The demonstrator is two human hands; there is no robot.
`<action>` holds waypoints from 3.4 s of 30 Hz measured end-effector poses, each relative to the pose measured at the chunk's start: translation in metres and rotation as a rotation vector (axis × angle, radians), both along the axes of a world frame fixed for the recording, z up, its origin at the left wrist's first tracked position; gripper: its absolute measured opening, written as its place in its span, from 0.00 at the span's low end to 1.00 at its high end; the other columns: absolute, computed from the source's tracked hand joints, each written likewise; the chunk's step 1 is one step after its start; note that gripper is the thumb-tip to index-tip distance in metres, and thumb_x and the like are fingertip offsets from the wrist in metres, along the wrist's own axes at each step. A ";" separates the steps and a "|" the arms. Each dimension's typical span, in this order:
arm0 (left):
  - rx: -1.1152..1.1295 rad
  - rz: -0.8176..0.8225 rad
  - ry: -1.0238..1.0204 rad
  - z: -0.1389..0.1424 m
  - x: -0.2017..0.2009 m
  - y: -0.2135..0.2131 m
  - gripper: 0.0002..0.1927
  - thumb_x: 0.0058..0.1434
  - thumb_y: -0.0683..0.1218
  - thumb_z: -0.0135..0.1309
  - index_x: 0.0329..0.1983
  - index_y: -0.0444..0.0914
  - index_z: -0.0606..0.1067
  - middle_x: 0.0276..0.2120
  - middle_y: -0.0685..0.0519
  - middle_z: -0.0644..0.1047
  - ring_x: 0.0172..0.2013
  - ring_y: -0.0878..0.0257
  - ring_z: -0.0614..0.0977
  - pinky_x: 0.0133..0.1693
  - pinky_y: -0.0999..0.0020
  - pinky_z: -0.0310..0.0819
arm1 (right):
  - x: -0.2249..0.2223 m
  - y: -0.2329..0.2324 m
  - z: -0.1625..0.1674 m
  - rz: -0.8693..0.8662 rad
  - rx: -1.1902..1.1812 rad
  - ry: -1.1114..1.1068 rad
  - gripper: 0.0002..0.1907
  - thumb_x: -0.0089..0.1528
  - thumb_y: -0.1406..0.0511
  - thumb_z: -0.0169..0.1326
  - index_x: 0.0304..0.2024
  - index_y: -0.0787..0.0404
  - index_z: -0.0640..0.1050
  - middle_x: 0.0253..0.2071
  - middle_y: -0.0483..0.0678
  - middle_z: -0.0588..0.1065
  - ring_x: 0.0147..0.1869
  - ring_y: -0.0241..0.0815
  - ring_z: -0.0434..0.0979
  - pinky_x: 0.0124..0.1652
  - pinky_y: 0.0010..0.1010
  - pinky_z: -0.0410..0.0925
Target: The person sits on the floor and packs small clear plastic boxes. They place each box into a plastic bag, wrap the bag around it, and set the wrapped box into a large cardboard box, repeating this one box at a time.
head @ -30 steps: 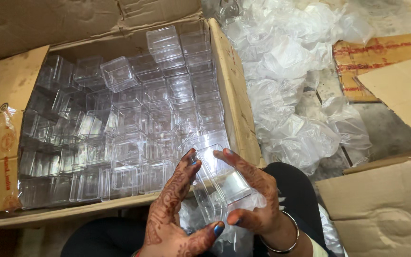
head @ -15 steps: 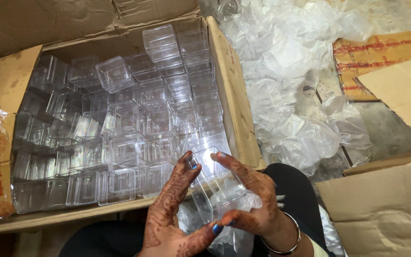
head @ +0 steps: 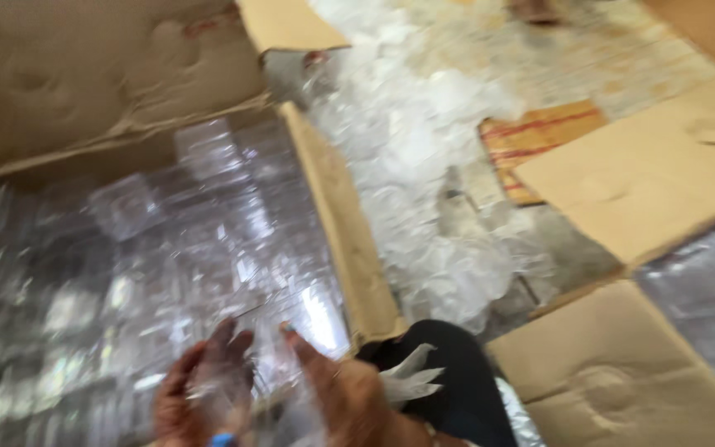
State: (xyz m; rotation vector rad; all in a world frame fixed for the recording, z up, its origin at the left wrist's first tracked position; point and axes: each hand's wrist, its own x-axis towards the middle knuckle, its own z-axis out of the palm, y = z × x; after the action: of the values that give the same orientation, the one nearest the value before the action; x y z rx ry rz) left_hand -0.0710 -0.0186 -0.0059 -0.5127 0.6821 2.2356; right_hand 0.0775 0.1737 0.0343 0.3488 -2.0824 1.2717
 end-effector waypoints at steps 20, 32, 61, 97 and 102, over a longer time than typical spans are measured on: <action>-0.433 0.168 0.902 -0.016 0.074 -0.038 0.44 0.58 0.65 0.65 0.65 0.32 0.65 0.50 0.38 0.76 0.52 0.49 0.79 0.54 0.49 0.75 | 0.022 0.004 0.018 0.283 -0.403 -0.261 0.52 0.59 0.41 0.64 0.72 0.68 0.63 0.49 0.52 0.81 0.50 0.41 0.82 0.52 0.29 0.74; -1.158 -0.514 1.341 -0.058 0.021 0.024 0.38 0.54 0.57 0.66 0.66 0.41 0.70 0.60 0.44 0.74 0.61 0.52 0.73 0.61 0.51 0.65 | -0.001 0.016 -0.021 0.000 -0.483 -0.430 0.44 0.55 0.49 0.64 0.66 0.65 0.68 0.33 0.49 0.83 0.41 0.39 0.83 0.45 0.29 0.73; -0.455 -0.362 1.049 0.111 0.087 0.011 0.41 0.50 0.52 0.71 0.68 0.41 0.72 0.75 0.45 0.61 0.73 0.47 0.62 0.71 0.46 0.55 | 0.017 0.016 0.002 0.349 -0.759 -0.284 0.54 0.55 0.48 0.70 0.72 0.71 0.62 0.67 0.64 0.70 0.72 0.54 0.70 0.68 0.44 0.65; -0.954 -0.284 1.678 0.082 0.011 0.036 0.48 0.51 0.56 0.65 0.74 0.50 0.58 0.79 0.47 0.50 0.71 0.43 0.62 0.68 0.49 0.59 | 0.002 0.060 0.000 -0.134 -0.516 -0.298 0.38 0.62 0.53 0.62 0.69 0.64 0.69 0.59 0.56 0.79 0.68 0.46 0.73 0.74 0.39 0.54; -1.120 -0.680 2.196 0.079 0.002 0.053 0.42 0.46 0.58 0.68 0.67 0.52 0.72 0.73 0.45 0.57 0.66 0.40 0.62 0.64 0.39 0.49 | 0.000 0.070 -0.006 -0.144 -0.632 -0.270 0.20 0.65 0.59 0.61 0.51 0.69 0.78 0.60 0.50 0.77 0.62 0.42 0.79 0.64 0.38 0.66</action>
State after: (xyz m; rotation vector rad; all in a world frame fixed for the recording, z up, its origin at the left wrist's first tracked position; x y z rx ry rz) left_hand -0.0687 0.0340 0.0728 1.7683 2.4513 0.6506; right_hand 0.0780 0.2438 0.0278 -0.2623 -1.7434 1.8691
